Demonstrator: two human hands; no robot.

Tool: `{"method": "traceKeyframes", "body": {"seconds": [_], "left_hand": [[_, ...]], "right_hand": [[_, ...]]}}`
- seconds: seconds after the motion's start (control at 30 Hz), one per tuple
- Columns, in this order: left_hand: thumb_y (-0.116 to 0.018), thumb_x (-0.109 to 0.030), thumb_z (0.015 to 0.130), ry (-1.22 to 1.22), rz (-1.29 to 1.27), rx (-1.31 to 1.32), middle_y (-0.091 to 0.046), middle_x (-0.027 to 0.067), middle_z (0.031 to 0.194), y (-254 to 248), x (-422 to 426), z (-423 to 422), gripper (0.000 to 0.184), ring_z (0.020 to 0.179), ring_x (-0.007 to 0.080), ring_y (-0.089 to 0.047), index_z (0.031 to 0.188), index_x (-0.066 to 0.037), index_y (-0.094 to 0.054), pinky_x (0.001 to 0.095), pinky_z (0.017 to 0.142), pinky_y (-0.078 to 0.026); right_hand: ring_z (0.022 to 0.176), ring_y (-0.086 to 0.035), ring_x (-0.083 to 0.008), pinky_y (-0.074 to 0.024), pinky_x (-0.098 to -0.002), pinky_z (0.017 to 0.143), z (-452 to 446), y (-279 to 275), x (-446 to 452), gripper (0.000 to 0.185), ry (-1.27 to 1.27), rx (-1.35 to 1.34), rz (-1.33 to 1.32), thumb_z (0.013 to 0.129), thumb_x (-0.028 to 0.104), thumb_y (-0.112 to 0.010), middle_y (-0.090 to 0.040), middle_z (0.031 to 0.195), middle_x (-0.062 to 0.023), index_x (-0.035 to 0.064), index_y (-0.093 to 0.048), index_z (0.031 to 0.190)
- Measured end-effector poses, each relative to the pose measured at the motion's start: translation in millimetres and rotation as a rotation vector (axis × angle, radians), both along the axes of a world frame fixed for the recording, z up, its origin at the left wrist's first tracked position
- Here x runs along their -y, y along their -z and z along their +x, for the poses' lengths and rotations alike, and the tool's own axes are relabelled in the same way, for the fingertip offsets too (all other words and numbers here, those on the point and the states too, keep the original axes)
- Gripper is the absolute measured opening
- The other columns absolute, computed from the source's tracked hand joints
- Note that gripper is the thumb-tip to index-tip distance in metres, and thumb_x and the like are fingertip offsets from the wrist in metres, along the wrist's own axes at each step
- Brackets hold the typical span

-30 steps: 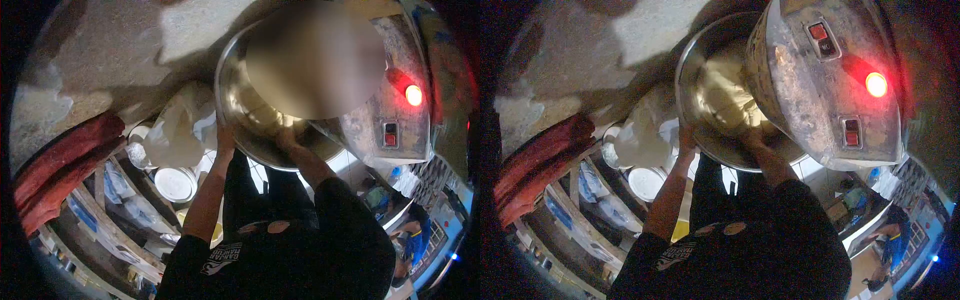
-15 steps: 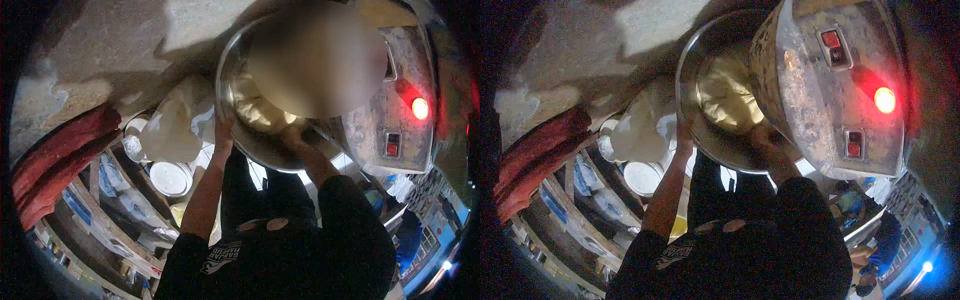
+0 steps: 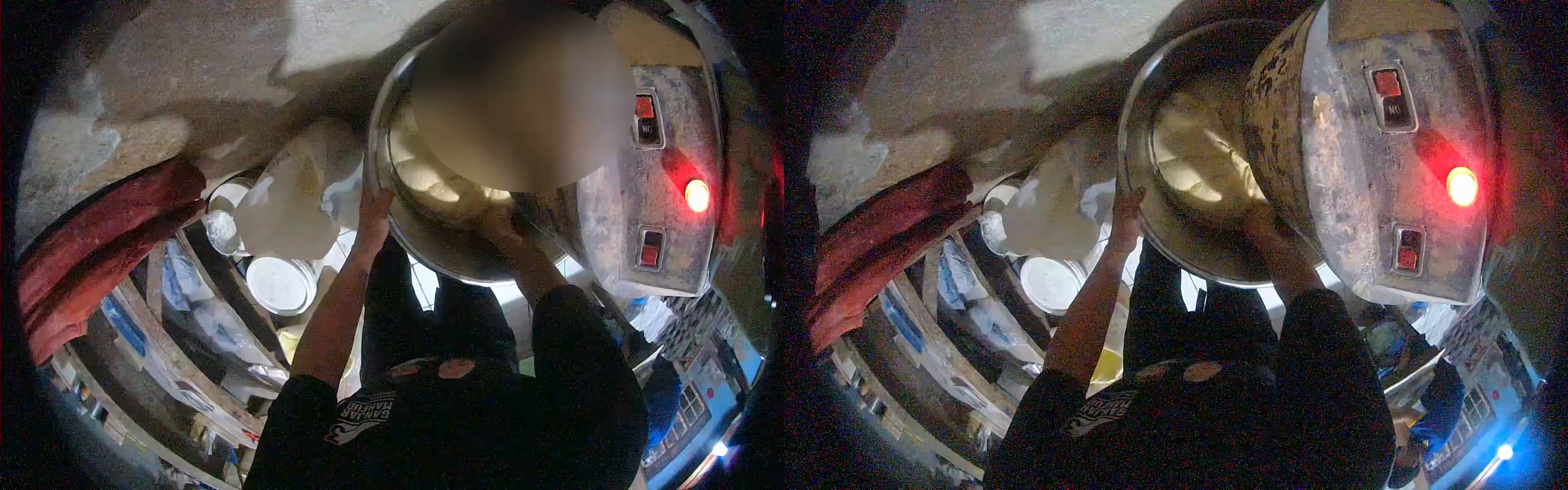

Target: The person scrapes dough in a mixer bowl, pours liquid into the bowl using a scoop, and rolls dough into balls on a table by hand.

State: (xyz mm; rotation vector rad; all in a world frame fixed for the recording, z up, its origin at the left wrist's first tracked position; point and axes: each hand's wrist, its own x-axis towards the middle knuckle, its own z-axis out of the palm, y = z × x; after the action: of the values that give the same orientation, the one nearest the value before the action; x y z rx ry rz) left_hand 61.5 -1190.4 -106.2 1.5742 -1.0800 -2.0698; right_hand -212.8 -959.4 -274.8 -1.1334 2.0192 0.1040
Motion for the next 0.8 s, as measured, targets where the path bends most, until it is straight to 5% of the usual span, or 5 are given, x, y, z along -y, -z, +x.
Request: {"method": "traceKeyframes", "body": {"seconds": [0.27,0.37,0.5,0.6,0.8], "left_hand": [[-0.056,-0.026,0.103,0.103,-0.408,-0.02,-0.056,0.0176,0.137,-8.6,-0.2,-2.2,0.062,0.12,0.0298,-0.057,0.157,-0.003,-0.035,0.0415,0.104,-0.046],[-0.057,-0.029,0.103,0.214,-0.08,-0.095,-0.052,0.02,0.143,49.3,-6.2,12.1,0.071,0.127,0.0336,-0.054,0.162,-0.004,-0.026,0.0416,0.11,-0.043],[-0.062,-0.029,0.1,0.651,-0.978,0.371,-0.04,0.022,0.155,50.1,-2.7,29.1,0.081,0.139,0.0342,-0.044,0.165,-0.004,-0.02,0.0398,0.114,-0.041],[-0.062,-0.03,0.1,-0.103,0.019,-0.44,-0.03,0.0215,0.165,-6.0,6.7,-12.4,0.085,0.151,0.0325,-0.031,0.166,-0.004,-0.016,0.0395,0.119,-0.035],[-0.058,-0.02,0.097,0.174,-0.334,-0.112,-0.028,0.0178,0.167,47.1,4.7,8.8,0.087,0.135,0.029,-0.047,0.169,-0.011,-0.01,0.0388,0.111,-0.042]], "right_hand": [[0.104,-0.068,-0.0337,-0.0567,-0.0475,0.079,4.3,-6.9,-6.4,0.029,0.012,-0.013,0.008,0.101,0.026,-0.056,-0.07,0.114,-0.0188,0.0069,-0.069,0.118],[0.104,-0.068,-0.0336,-0.0569,-0.0474,0.079,16.7,-7.7,-5.6,0.029,0.015,-0.054,-0.006,0.101,0.026,-0.056,-0.07,0.114,-0.0189,0.0071,-0.068,0.12],[0.105,-0.068,-0.0335,-0.0571,-0.0473,0.079,-4.9,-16.5,-6.6,0.03,0.02,0.006,0.024,0.101,0.026,-0.056,-0.07,0.116,-0.0192,0.0074,-0.068,0.122],[0.106,-0.068,-0.0334,-0.0573,-0.0471,0.079,2.1,-15.2,-7.9,0.031,0.036,-0.058,0.009,0.101,0.026,-0.056,-0.07,0.117,-0.0193,0.0076,-0.067,0.123],[0.107,-0.068,-0.0332,-0.0576,-0.0469,0.08,-17.9,-29.4,-10.0,0.032,0.068,-0.035,0.046,0.102,0.026,-0.056,-0.069,0.118,-0.0197,0.0081,-0.066,0.126]]}}
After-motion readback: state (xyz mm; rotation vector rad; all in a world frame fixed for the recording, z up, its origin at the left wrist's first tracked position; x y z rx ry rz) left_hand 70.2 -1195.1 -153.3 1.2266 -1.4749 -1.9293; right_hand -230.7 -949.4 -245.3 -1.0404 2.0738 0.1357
